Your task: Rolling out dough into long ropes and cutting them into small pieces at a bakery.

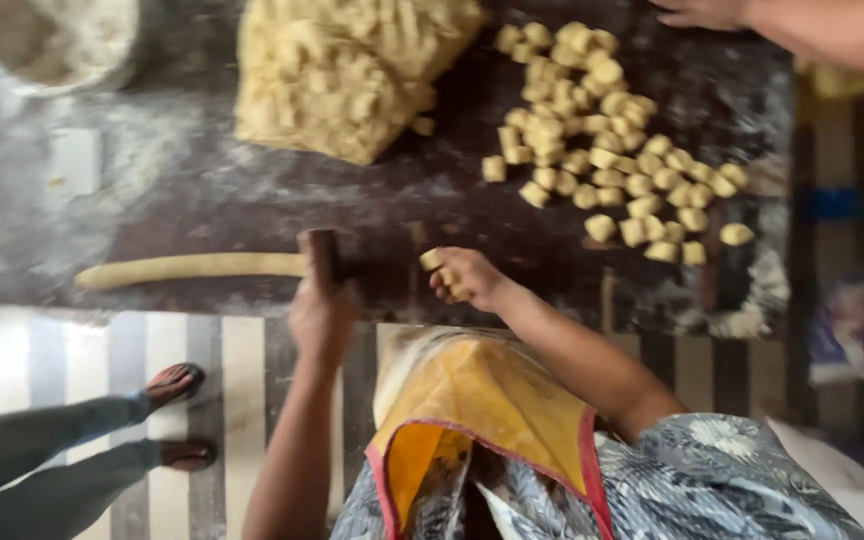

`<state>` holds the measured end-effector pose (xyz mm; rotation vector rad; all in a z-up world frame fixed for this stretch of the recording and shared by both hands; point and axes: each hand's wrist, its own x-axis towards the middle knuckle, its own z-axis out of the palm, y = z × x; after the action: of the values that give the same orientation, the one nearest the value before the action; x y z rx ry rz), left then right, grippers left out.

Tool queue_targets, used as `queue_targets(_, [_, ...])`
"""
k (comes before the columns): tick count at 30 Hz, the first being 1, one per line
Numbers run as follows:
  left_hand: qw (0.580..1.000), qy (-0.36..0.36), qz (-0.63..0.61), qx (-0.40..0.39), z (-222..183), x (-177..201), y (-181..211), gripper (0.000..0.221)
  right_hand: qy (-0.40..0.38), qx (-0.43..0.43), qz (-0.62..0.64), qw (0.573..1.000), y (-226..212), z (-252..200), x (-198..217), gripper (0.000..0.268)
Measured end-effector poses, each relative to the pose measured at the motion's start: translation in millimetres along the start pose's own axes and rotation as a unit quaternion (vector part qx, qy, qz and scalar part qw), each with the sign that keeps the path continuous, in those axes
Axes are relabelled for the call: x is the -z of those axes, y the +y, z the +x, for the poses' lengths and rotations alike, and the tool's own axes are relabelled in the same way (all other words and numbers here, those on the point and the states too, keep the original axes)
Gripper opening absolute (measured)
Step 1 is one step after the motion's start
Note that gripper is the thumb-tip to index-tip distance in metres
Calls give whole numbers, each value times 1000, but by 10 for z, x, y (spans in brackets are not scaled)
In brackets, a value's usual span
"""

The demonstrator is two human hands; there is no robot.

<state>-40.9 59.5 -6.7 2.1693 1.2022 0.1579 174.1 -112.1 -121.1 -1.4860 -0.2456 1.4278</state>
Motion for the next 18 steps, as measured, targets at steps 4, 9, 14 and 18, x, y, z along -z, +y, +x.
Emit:
queue_targets(4, [999, 43, -9, -14, 6, -38, -72, 87, 112, 96, 238, 960, -603, -923, 479, 44])
queue_targets(9, [998, 57, -5, -29, -29, -37, -60, 90, 346, 269, 122, 890, -284, -1197, 1371, 42])
queue_targets(14, [996, 82, 14, -16, -136, -157, -27, 89, 423, 338, 54, 839, -218, -1214, 1360, 30])
queue_targets(18, [993, 90, 50, -57, -323, -342, -166, 74, 246, 346, -6, 905, -91, -888, 860, 22])
